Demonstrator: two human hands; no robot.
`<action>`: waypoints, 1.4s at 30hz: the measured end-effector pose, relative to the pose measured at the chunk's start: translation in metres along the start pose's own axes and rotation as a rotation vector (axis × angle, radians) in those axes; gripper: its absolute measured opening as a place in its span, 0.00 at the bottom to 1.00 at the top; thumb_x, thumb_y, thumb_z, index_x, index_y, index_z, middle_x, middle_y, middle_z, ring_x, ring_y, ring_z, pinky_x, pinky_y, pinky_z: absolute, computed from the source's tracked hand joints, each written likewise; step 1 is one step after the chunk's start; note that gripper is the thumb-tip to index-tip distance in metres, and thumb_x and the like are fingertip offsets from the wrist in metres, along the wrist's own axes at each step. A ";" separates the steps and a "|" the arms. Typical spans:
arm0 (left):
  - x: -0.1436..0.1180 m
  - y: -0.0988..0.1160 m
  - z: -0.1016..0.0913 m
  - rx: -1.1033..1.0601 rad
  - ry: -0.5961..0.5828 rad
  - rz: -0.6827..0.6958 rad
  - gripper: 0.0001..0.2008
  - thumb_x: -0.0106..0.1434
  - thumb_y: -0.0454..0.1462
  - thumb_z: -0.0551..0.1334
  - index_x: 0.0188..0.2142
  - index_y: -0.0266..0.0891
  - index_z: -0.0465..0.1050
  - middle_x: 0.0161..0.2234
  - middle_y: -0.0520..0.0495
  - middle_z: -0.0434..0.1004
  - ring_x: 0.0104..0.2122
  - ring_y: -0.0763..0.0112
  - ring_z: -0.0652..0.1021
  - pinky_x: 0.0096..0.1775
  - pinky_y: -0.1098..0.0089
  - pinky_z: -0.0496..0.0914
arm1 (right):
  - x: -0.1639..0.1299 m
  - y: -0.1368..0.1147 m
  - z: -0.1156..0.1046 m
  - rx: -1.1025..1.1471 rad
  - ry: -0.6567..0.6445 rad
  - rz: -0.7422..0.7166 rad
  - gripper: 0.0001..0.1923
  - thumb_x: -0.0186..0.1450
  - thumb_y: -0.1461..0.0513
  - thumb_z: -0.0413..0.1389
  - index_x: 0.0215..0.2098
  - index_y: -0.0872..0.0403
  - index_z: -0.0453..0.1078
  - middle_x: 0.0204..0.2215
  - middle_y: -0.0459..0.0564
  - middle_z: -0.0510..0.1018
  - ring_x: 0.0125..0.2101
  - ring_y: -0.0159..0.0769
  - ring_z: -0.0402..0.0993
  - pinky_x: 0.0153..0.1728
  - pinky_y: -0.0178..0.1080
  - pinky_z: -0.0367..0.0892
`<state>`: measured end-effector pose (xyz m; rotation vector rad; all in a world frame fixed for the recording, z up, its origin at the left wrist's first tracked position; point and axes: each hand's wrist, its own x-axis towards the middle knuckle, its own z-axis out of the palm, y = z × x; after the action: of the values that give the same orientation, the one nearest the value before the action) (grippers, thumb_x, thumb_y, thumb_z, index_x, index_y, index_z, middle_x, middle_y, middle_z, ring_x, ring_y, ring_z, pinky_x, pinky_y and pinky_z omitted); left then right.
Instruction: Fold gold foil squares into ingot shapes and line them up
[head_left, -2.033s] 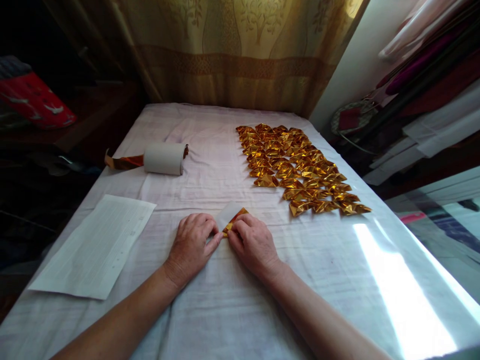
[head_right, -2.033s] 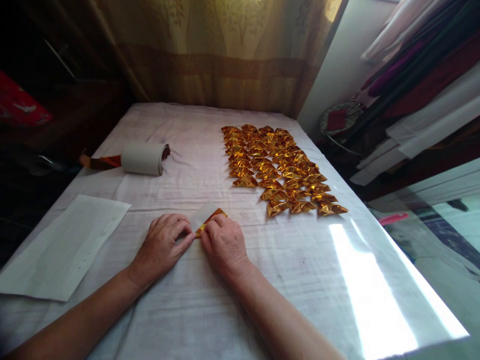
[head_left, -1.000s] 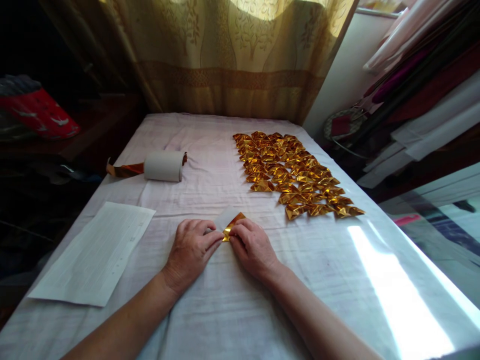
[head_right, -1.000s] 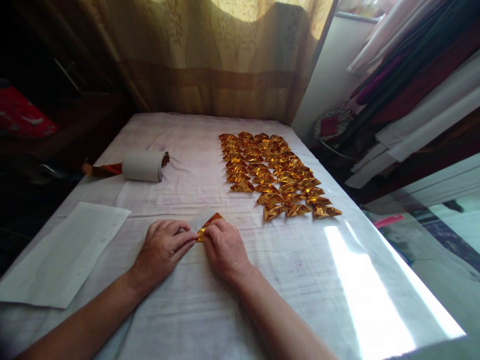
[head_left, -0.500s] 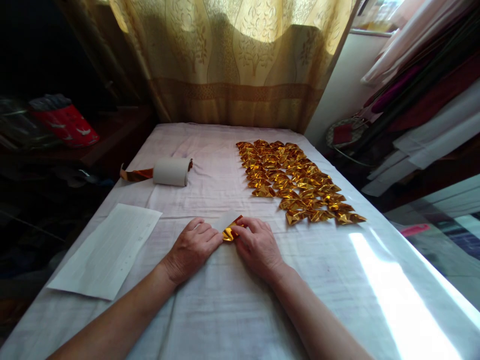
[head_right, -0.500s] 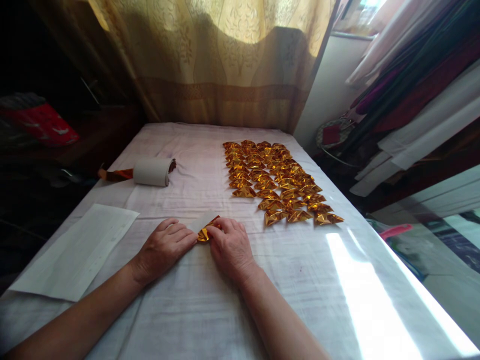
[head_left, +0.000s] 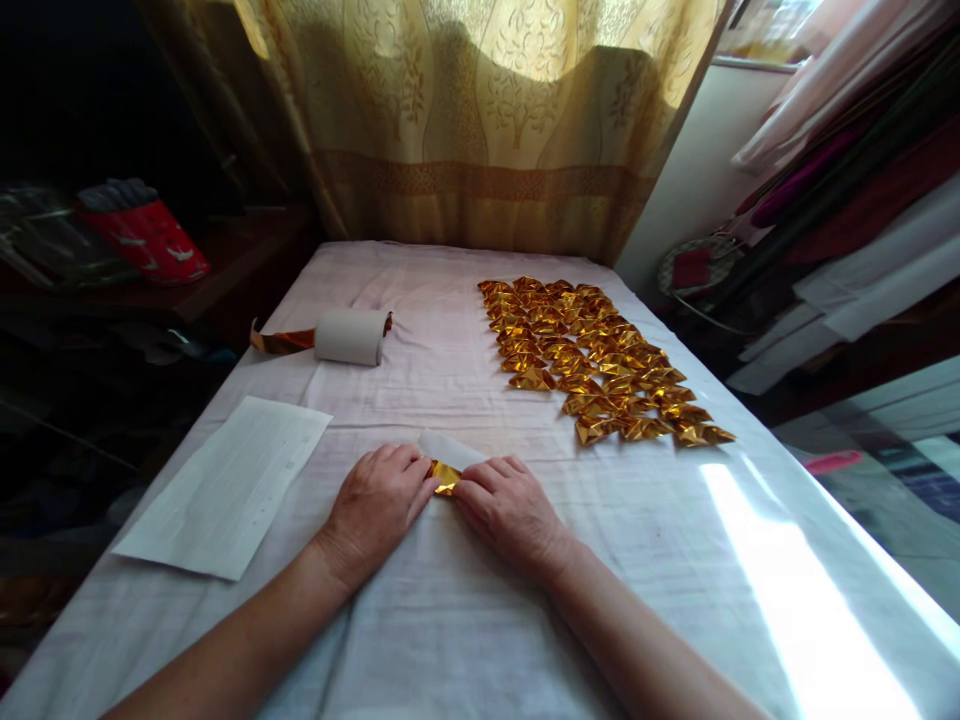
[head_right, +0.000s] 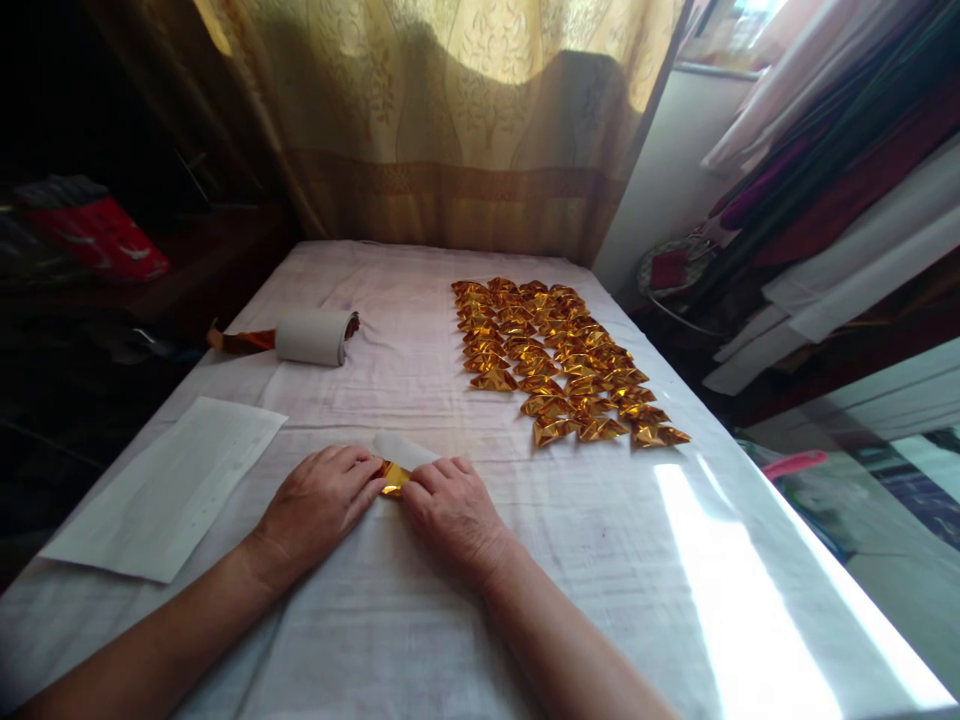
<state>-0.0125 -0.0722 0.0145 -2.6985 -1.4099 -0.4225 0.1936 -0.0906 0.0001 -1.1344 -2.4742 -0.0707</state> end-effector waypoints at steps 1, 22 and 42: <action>0.001 0.004 0.001 0.018 -0.009 -0.032 0.08 0.68 0.41 0.60 0.37 0.39 0.74 0.36 0.46 0.76 0.36 0.63 0.75 0.38 0.64 0.67 | -0.002 0.001 -0.001 0.029 -0.003 0.009 0.05 0.69 0.63 0.56 0.37 0.52 0.73 0.32 0.48 0.79 0.33 0.36 0.68 0.37 0.40 0.57; 0.008 0.016 0.000 0.138 -0.091 -0.091 0.09 0.64 0.43 0.65 0.35 0.40 0.71 0.35 0.45 0.74 0.35 0.59 0.73 0.35 0.62 0.63 | -0.004 0.008 0.007 0.266 0.059 0.467 0.07 0.65 0.61 0.60 0.28 0.52 0.72 0.30 0.47 0.76 0.33 0.36 0.70 0.36 0.39 0.60; 0.008 0.023 0.000 0.139 -0.016 -0.072 0.12 0.65 0.46 0.63 0.33 0.40 0.71 0.33 0.45 0.73 0.34 0.58 0.72 0.34 0.62 0.61 | 0.008 0.007 0.003 0.013 -0.155 0.457 0.09 0.67 0.57 0.60 0.30 0.51 0.71 0.29 0.49 0.75 0.30 0.37 0.70 0.32 0.38 0.59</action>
<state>0.0108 -0.0795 0.0180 -2.5541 -1.4849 -0.2954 0.1931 -0.0790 -0.0002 -1.7238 -2.2712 0.1714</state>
